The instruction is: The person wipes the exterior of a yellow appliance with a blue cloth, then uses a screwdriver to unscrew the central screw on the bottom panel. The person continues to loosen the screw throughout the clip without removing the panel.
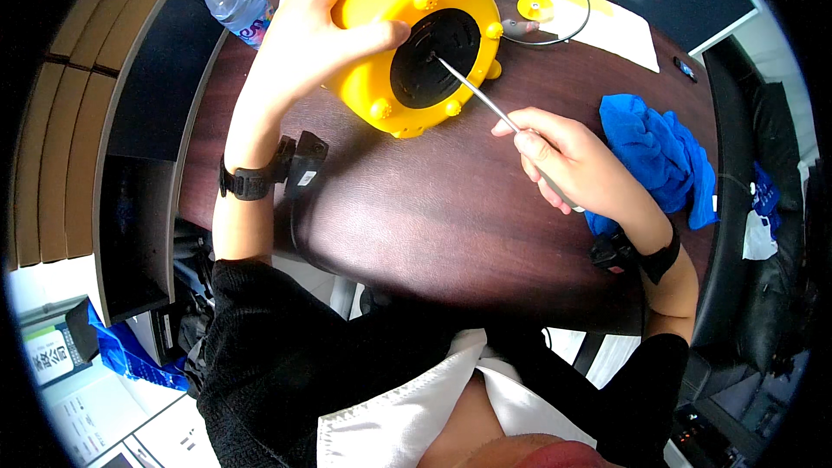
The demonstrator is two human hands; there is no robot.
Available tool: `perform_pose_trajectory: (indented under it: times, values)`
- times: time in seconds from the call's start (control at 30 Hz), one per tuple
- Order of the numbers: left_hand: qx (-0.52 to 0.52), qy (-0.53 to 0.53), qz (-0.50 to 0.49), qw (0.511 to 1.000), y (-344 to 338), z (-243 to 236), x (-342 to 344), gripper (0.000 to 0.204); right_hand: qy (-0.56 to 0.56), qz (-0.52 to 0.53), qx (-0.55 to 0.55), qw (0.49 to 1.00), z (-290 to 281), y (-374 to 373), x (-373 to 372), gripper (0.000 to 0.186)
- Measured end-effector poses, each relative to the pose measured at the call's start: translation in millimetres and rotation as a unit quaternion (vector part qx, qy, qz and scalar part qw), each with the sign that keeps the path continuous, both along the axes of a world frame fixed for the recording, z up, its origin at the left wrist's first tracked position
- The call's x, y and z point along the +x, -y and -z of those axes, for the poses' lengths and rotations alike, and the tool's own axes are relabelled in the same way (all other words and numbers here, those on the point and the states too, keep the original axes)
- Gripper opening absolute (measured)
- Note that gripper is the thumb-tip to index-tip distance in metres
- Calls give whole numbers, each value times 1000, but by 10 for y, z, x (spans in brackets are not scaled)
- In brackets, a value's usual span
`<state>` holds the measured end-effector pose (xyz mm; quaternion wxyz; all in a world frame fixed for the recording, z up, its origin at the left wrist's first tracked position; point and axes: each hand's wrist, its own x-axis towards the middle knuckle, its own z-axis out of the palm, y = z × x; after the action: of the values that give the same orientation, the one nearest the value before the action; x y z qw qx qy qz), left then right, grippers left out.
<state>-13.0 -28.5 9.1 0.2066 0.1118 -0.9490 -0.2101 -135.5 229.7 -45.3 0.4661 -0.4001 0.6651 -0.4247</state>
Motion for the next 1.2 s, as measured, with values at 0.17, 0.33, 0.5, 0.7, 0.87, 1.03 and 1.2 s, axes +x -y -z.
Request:
perform_pose_trajectory:
  times: [0.17, 0.33, 0.5, 0.7, 0.87, 1.03, 1.2]
  values:
    - [11, -2, -12, 1000, -20, -4, 1, 83, -135, -11, 25, 990, -175, 37, -9, 22]
    - [2, -23, 10, 1000, 42, 40, -35, 82, -346, -31, -59, 936, -133, 35, -17, 22]
    - [23, -35, 26, 999, 105, 106, -46, 78, -636, -31, -23, 771, -267, 41, 70, 20]
    - [34, -62, 60, 996, 197, 216, -93, 69, -753, -21, 5, 658, -424, 91, 95, 18]
    - [2, -53, 26, 998, 229, 267, -90, 70, -477, 1, -77, 875, -290, -14, -152, 21]
    - [41, -55, 45, 997, 186, 218, -107, 71, 118, 45, -14, 992, -6, -48, -80, 27]
    - [53, -49, 59, 996, 175, 200, -103, 70, 172, 16, -33, 984, 134, -25, -49, 29]
